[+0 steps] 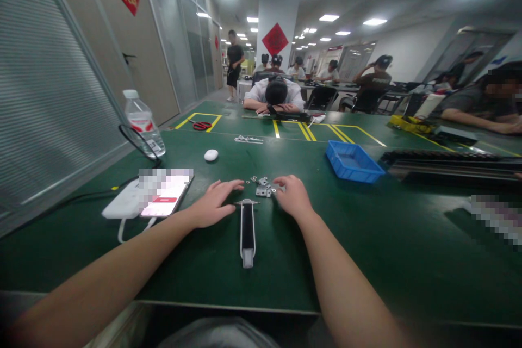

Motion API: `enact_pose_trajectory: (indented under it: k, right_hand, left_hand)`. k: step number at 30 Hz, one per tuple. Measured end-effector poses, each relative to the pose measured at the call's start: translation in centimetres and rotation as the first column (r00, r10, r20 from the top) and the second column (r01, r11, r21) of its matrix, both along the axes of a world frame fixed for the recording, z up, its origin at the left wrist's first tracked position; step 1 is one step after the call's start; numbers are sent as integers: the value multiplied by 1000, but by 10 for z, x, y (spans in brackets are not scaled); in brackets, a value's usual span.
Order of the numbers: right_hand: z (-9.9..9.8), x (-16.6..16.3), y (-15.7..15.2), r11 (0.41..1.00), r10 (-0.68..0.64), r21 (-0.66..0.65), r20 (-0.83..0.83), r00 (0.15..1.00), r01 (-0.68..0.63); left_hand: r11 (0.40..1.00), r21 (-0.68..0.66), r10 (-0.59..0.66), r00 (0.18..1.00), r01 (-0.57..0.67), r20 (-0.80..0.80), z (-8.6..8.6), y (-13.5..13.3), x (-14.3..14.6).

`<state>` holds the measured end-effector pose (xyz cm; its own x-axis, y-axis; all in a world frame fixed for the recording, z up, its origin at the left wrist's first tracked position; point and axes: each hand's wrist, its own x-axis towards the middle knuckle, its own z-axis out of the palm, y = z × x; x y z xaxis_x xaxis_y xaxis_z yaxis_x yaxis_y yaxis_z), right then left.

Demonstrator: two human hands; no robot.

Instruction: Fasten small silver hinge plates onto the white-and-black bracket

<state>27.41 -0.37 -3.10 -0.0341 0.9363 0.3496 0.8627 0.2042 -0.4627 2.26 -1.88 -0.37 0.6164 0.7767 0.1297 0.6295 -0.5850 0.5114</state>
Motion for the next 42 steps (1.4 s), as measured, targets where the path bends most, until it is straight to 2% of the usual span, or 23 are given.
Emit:
enact_pose_trajectory:
  k: [4,11,16,20,26,28,33,36,42]
  right_hand:
    - [-9,6,5,999,-36,-3,38,999,36]
    - [-14,2,6,1000,-7,-21,35,999,8]
    - [-14,-5,4,999,44,-11,8,999,-44]
    - [-15,-7,3,998,65,8,-11,998,-65]
    - [-14,-9,2,998,55,-29,5,998,-54]
    - [-12,-10,2,997,44,-63,14,999,-43]
    - [-6,-12,-1,992,39,-123,21,999,-36]
    - [-4,-12,-2,991,47,-128,20,999,-44]
    - [-2,-12,-3,992,57,-118,18,998,-54]
  left_hand:
    - [1000,3,-5,1000,5,-11,2,-1,1]
    - [1000,-9,-5,1000,5,1,1,-1,0]
    - [997,-56,54,995,-49,79,-1,5,3]
    - [996,-7,91,988,-91,123,-5,15,8]
    - [999,-51,3,1000,-4,-19,-12,23,12]
    - [999,-43,10,998,-13,-64,-10,22,13]
    - [990,53,133,990,-131,-37,-4,17,7]
    - [971,153,200,975,-184,-93,0,15,-2]
    - [947,259,241,953,-190,-183,7,14,-15]
